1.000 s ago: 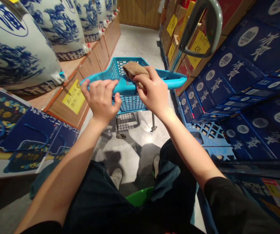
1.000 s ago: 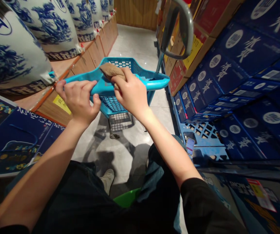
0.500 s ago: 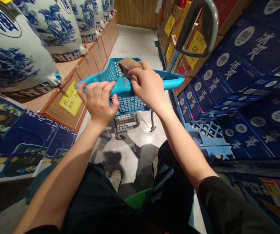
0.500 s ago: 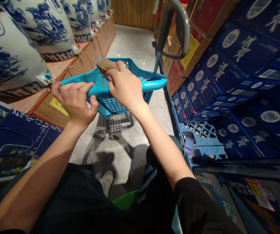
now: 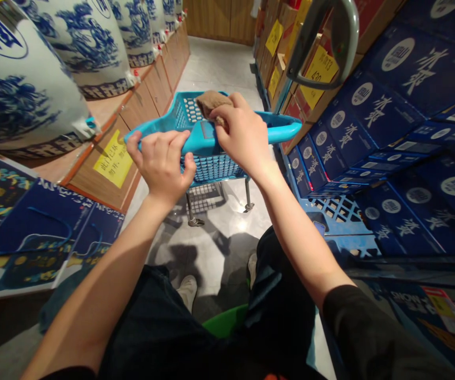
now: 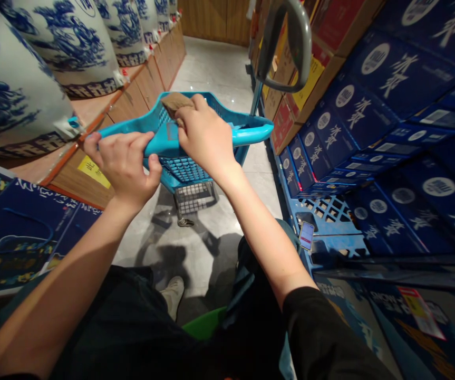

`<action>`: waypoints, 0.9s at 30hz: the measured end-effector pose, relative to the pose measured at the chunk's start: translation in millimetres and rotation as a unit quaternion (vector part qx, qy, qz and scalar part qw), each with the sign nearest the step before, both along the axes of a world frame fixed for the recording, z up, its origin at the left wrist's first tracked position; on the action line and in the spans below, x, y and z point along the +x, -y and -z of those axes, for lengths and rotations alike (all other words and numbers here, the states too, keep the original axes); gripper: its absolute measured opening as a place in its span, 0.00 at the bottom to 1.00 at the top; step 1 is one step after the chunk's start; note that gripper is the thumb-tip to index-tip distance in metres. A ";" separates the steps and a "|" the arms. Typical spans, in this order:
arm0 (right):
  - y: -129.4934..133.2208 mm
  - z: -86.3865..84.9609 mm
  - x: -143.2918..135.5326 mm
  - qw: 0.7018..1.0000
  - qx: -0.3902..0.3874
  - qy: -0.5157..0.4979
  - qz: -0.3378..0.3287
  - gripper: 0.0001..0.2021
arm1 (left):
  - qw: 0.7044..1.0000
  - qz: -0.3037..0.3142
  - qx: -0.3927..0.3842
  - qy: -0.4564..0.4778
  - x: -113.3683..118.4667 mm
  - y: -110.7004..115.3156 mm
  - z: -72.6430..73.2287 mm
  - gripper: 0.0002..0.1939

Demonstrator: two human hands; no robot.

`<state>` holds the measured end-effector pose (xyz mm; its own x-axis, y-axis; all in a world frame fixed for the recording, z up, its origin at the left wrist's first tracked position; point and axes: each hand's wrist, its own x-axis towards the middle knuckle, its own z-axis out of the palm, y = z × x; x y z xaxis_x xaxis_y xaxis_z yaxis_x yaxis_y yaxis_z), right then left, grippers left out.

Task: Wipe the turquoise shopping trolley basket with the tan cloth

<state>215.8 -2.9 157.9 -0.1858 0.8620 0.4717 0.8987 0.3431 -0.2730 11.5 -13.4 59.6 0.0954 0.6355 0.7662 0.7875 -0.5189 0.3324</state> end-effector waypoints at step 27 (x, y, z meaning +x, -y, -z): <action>13.2 28.2 -1.9 0.992 0.116 0.002 -0.057 0.15 | 0.999 0.004 -0.044 0.000 -8.5 2.4 -4.3 0.26</action>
